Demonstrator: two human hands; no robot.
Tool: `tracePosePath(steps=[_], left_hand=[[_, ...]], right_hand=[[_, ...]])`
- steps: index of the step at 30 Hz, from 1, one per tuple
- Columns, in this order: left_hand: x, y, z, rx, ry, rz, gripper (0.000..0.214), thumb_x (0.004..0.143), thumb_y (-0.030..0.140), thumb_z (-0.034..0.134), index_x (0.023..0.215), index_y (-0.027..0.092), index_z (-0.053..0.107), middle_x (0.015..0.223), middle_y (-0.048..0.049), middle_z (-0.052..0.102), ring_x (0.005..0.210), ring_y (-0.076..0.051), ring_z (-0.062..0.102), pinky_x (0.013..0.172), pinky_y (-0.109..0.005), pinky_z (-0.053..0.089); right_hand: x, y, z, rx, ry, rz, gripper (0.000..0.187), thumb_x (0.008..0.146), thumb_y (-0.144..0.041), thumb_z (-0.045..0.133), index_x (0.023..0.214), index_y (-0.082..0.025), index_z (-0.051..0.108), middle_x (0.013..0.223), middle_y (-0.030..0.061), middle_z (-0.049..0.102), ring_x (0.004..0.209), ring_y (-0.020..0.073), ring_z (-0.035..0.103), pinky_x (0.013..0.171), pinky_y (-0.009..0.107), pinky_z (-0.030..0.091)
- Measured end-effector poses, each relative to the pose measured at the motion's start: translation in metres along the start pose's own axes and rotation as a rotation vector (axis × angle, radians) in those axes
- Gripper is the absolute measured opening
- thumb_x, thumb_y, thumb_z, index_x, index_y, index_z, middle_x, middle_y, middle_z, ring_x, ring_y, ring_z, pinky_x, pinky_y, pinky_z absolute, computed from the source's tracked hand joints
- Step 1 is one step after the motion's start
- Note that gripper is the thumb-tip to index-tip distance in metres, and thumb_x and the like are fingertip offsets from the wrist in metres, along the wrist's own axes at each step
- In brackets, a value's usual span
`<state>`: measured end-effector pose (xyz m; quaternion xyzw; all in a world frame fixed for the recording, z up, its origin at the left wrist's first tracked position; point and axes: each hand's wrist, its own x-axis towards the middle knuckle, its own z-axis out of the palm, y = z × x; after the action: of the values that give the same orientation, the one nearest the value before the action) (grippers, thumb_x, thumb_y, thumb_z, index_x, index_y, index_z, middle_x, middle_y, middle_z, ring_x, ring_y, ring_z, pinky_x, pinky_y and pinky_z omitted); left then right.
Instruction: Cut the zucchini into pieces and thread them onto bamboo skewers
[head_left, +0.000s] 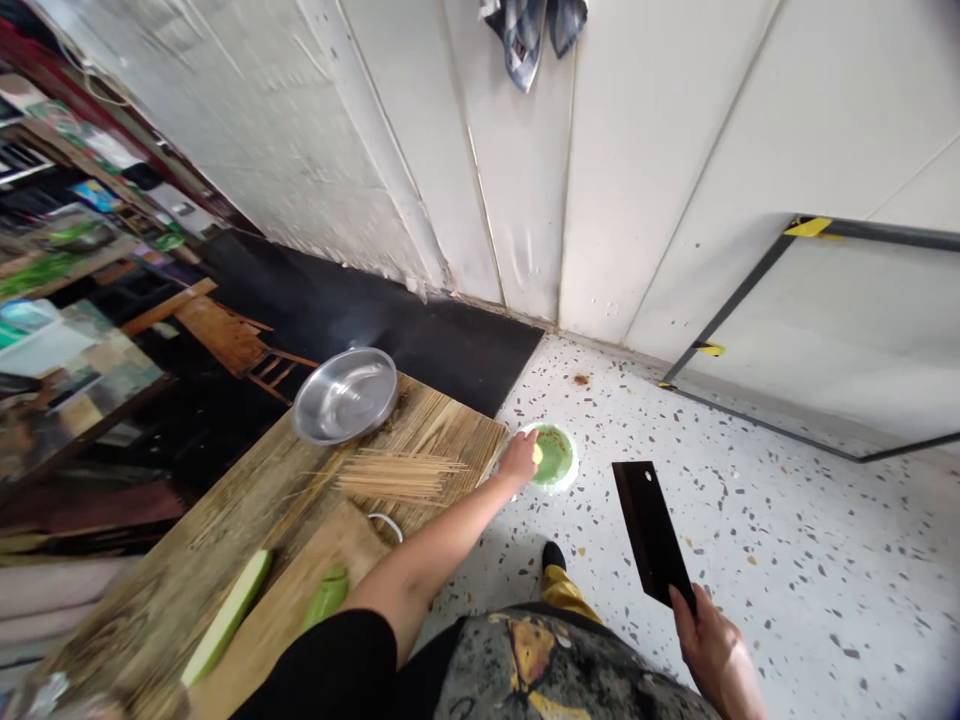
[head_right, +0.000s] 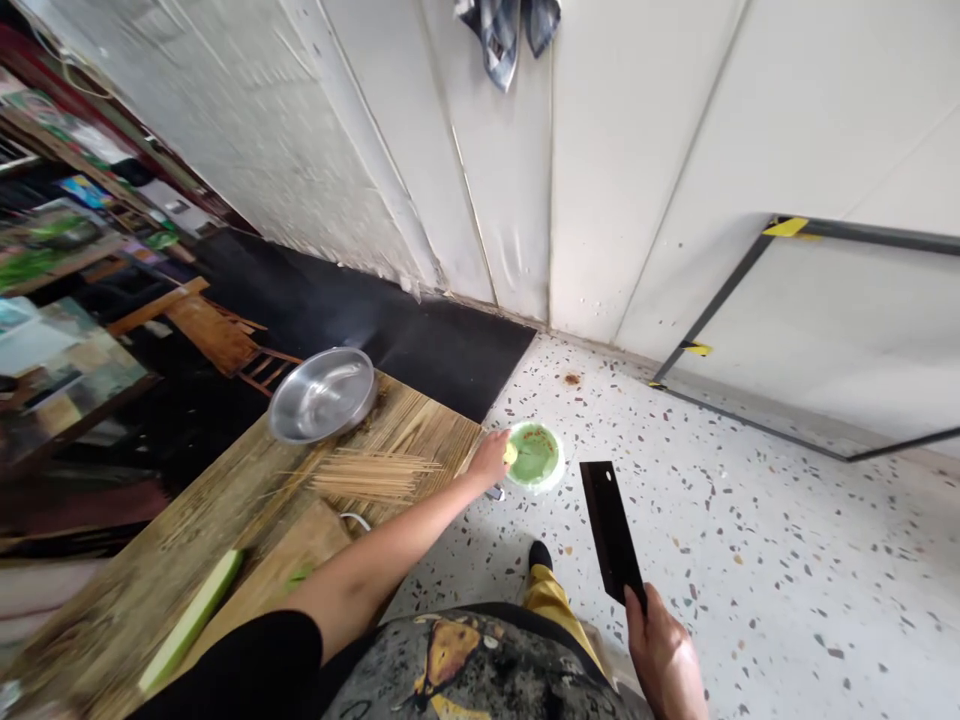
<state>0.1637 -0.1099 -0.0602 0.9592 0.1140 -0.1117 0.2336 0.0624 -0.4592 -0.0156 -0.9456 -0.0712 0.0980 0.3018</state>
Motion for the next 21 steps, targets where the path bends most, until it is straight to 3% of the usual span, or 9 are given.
tracePosePath(steps=[3, 5, 7, 9, 11, 14, 18, 21], left_hand=[[0.027, 0.003, -0.001, 0.005, -0.026, -0.030, 0.076, 0.066, 0.015, 0.071, 0.135, 0.007, 0.042, 0.126, -0.0234, 0.055, 0.109, -0.030, 0.058, 0.092, -0.037, 0.046], [0.031, 0.006, -0.012, -0.001, 0.004, -0.041, 0.064, 0.075, 0.024, 0.067, 0.133, 0.009, 0.045, 0.121, -0.0211, 0.059, 0.107, -0.029, 0.059, 0.091, -0.038, 0.046], [0.021, 0.005, -0.029, -0.014, 0.069, -0.042, 0.048, 0.086, 0.029, 0.053, 0.130, 0.013, 0.048, 0.116, -0.0161, 0.063, 0.110, -0.027, 0.058, 0.095, -0.038, 0.043], [-0.006, -0.005, -0.049, -0.023, 0.164, -0.040, 0.040, 0.091, 0.030, 0.042, 0.128, 0.014, 0.051, 0.115, -0.0133, 0.064, 0.111, -0.025, 0.056, 0.098, -0.037, 0.041], [-0.046, -0.026, -0.066, -0.016, 0.309, -0.030, 0.037, 0.092, 0.029, 0.040, 0.122, 0.014, 0.055, 0.111, -0.0126, 0.065, 0.107, -0.024, 0.057, 0.098, -0.038, 0.042], [-0.125, -0.079, -0.083, 0.046, 0.538, -0.063, 0.036, 0.091, 0.027, 0.042, 0.120, 0.013, 0.056, 0.115, -0.0134, 0.063, 0.109, -0.024, 0.056, 0.099, -0.038, 0.042], [-0.245, -0.170, -0.095, 0.175, 0.634, -0.414, 0.040, 0.088, 0.029, 0.044, 0.123, 0.010, 0.055, 0.119, -0.0157, 0.061, 0.113, -0.028, 0.053, 0.100, -0.044, 0.041], [-0.333, -0.230, -0.105, 0.211, 0.661, -0.715, 0.043, 0.085, 0.028, 0.047, 0.125, 0.012, 0.052, 0.123, -0.0151, 0.060, 0.115, -0.029, 0.053, 0.100, -0.045, 0.041]], right_hand=[[-0.012, 0.007, -0.002, -0.026, 0.015, 0.065, 0.034, 0.089, -0.049, 0.038, 0.087, -0.020, 0.056, 0.059, 0.0054, 0.065, 0.050, 0.0215, 0.063, 0.046, 0.027, 0.042], [-0.018, 0.009, -0.003, -0.043, 0.008, 0.098, 0.034, 0.088, -0.051, 0.038, 0.086, -0.021, 0.055, 0.057, 0.0044, 0.063, 0.050, 0.0223, 0.063, 0.046, 0.028, 0.043], [-0.019, 0.005, -0.004, -0.046, -0.015, 0.124, 0.032, 0.087, -0.050, 0.039, 0.081, -0.022, 0.052, 0.053, 0.0025, 0.060, 0.048, 0.0213, 0.061, 0.045, 0.027, 0.042], [-0.013, -0.005, -0.004, -0.023, -0.055, 0.141, 0.032, 0.087, -0.051, 0.039, 0.076, -0.023, 0.050, 0.049, 0.0010, 0.058, 0.045, 0.0197, 0.059, 0.044, 0.027, 0.041], [0.000, -0.022, -0.003, 0.006, -0.106, 0.144, 0.033, 0.086, -0.052, 0.039, 0.076, -0.023, 0.050, 0.046, -0.0005, 0.056, 0.041, 0.0183, 0.056, 0.042, 0.026, 0.040], [0.024, -0.057, -0.002, 0.008, -0.155, 0.080, 0.035, 0.084, -0.054, 0.038, 0.078, -0.022, 0.050, 0.042, -0.0020, 0.052, 0.037, 0.0174, 0.054, 0.041, 0.026, 0.038], [0.046, -0.100, 0.005, -0.057, -0.153, -0.018, 0.035, 0.082, -0.056, 0.039, 0.072, -0.023, 0.047, 0.041, -0.0017, 0.052, 0.039, 0.0178, 0.054, 0.043, 0.027, 0.039], [0.054, -0.116, 0.022, -0.163, -0.195, -0.084, 0.038, 0.081, -0.057, 0.042, 0.063, -0.024, 0.049, 0.041, 0.0010, 0.055, 0.038, 0.0186, 0.055, 0.041, 0.028, 0.040]])
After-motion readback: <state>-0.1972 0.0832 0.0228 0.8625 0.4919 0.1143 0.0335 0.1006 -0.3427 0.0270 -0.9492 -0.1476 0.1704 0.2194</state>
